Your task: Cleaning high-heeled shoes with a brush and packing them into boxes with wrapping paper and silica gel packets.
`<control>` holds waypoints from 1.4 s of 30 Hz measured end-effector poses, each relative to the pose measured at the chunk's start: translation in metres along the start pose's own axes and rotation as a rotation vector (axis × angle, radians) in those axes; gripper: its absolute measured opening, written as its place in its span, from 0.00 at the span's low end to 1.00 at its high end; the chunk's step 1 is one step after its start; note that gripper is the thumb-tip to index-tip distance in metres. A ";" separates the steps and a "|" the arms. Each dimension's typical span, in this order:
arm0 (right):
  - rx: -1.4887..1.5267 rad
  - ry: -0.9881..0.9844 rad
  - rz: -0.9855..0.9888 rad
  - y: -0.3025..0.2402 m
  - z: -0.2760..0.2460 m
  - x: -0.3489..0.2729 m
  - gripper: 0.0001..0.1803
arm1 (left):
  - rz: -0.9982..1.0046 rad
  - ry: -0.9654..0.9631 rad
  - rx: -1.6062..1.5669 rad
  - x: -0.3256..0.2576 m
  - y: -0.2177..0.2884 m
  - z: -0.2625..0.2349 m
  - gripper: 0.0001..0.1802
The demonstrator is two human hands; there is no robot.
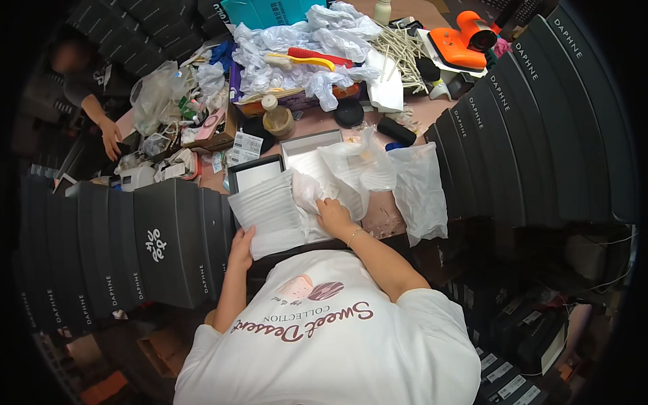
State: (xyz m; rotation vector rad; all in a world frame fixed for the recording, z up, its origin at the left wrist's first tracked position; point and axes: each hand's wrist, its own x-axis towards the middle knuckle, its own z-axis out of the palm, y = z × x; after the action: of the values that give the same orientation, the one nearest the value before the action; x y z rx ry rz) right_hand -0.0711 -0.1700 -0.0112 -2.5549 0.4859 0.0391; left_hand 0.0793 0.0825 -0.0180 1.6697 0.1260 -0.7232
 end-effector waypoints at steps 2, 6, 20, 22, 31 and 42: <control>0.007 -0.016 0.006 0.004 -0.002 0.003 0.18 | -0.357 -0.208 -0.443 -0.004 0.024 0.002 0.24; 0.009 0.061 0.014 -0.008 -0.013 0.005 0.16 | 0.016 -0.114 -0.380 -0.029 0.110 0.040 0.12; 0.365 0.706 0.563 0.031 -0.158 -0.081 0.33 | 1.002 -0.482 1.149 -0.031 0.068 0.148 0.33; 1.274 0.503 0.584 0.056 -0.154 -0.089 0.29 | 0.964 -0.588 1.299 -0.009 0.067 0.193 0.43; 0.072 0.527 0.703 0.125 -0.134 -0.212 0.38 | 0.865 -0.549 1.764 0.027 0.047 0.237 0.37; 0.261 0.607 -0.128 0.029 -0.305 -0.049 0.18 | 0.440 -0.668 0.006 -0.036 0.174 0.216 0.21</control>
State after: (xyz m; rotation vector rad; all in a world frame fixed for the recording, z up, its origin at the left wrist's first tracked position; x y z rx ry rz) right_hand -0.1481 -0.3319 0.2417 -2.2988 0.5037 -0.8092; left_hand 0.0479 -0.1476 0.1374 1.3158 -0.6932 -0.8939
